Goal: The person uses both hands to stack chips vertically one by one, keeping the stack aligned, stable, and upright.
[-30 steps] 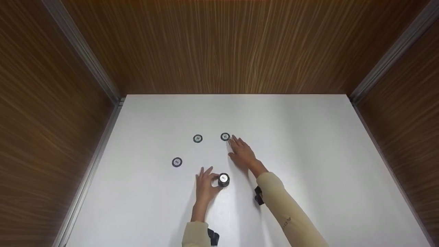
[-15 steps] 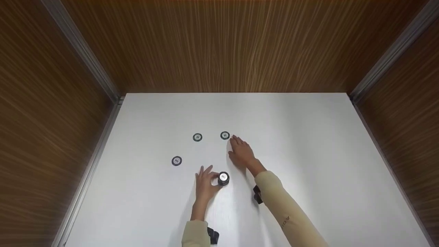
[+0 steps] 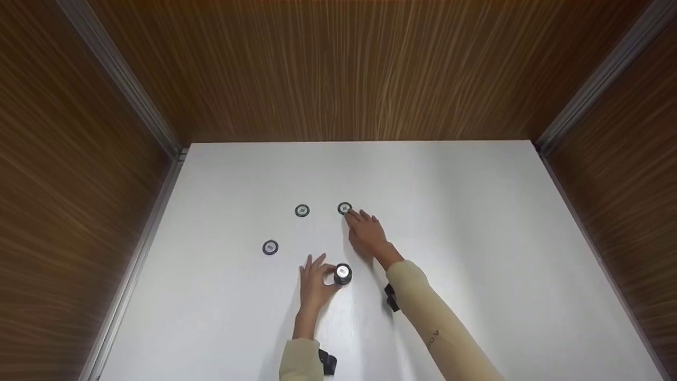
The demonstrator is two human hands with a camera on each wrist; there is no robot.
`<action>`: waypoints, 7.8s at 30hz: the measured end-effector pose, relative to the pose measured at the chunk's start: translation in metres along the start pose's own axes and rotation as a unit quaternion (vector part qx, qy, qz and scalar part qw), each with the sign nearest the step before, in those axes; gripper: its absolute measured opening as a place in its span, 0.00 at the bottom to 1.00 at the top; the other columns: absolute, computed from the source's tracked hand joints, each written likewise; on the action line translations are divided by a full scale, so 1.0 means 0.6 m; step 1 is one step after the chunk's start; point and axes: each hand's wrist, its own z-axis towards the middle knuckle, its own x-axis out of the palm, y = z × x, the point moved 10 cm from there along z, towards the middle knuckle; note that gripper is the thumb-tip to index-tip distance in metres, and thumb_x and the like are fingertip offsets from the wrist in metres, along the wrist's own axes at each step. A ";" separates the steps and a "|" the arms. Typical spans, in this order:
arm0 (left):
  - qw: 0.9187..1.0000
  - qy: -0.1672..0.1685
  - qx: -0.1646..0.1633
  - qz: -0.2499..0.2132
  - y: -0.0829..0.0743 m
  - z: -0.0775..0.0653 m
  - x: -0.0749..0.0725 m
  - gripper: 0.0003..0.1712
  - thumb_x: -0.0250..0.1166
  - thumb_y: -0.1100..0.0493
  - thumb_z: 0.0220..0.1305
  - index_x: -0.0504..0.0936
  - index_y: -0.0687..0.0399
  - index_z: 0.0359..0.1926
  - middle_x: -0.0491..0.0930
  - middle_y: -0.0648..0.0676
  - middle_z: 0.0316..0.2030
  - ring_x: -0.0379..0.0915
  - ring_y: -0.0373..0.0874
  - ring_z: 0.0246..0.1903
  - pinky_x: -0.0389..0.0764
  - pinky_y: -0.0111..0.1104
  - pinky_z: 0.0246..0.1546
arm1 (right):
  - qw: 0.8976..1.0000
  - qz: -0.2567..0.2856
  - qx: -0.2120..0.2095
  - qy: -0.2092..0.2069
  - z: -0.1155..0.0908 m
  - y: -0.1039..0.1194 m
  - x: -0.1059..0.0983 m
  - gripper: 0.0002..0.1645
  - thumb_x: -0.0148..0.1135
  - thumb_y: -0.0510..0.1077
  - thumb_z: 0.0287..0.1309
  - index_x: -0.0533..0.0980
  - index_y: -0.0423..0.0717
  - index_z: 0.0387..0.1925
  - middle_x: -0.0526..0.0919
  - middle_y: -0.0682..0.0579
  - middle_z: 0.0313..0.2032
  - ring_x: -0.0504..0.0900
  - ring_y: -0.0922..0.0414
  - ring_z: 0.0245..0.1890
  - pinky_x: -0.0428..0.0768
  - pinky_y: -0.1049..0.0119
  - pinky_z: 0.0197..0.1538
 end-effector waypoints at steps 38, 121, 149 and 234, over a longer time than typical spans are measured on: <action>1.000 0.003 -0.026 0.010 -0.003 0.003 0.009 0.20 0.76 0.60 0.37 0.82 0.56 0.36 0.70 0.61 0.56 0.51 0.65 0.62 0.44 0.58 0.60 | 0.986 0.026 -0.096 -0.132 -0.041 -0.016 -0.028 0.14 0.61 0.33 0.54 0.77 0.39 0.45 0.75 0.42 0.40 0.74 0.45 0.40 0.76 0.55 0.41; 0.998 0.018 0.004 0.064 -0.011 0.004 0.019 0.25 0.74 0.49 0.42 0.81 0.55 0.42 0.69 0.61 0.57 0.51 0.67 0.61 0.48 0.63 0.57 | 0.968 0.024 -0.247 -0.047 -0.159 0.151 -0.056 0.20 0.67 0.34 0.47 0.80 0.51 0.44 0.77 0.46 0.44 0.77 0.52 0.40 0.79 0.62 0.39; 0.998 0.004 0.015 0.064 -0.016 0.003 0.015 0.19 0.72 0.54 0.46 0.82 0.57 0.39 0.70 0.62 0.56 0.53 0.67 0.60 0.49 0.63 0.57 | 0.968 0.039 -0.244 -0.046 -0.166 0.155 -0.046 0.20 0.67 0.33 0.46 0.80 0.49 0.44 0.77 0.48 0.42 0.76 0.53 0.41 0.79 0.65 0.39; 0.998 -0.001 0.019 0.053 -0.011 0.004 0.014 0.25 0.75 0.54 0.38 0.81 0.61 0.39 0.71 0.62 0.55 0.54 0.67 0.60 0.50 0.62 0.56 | 0.973 0.120 -0.198 0.015 -0.153 0.126 -0.026 0.31 0.70 0.37 0.45 0.69 0.43 0.53 0.72 0.47 0.49 0.74 0.50 0.49 0.75 0.58 0.50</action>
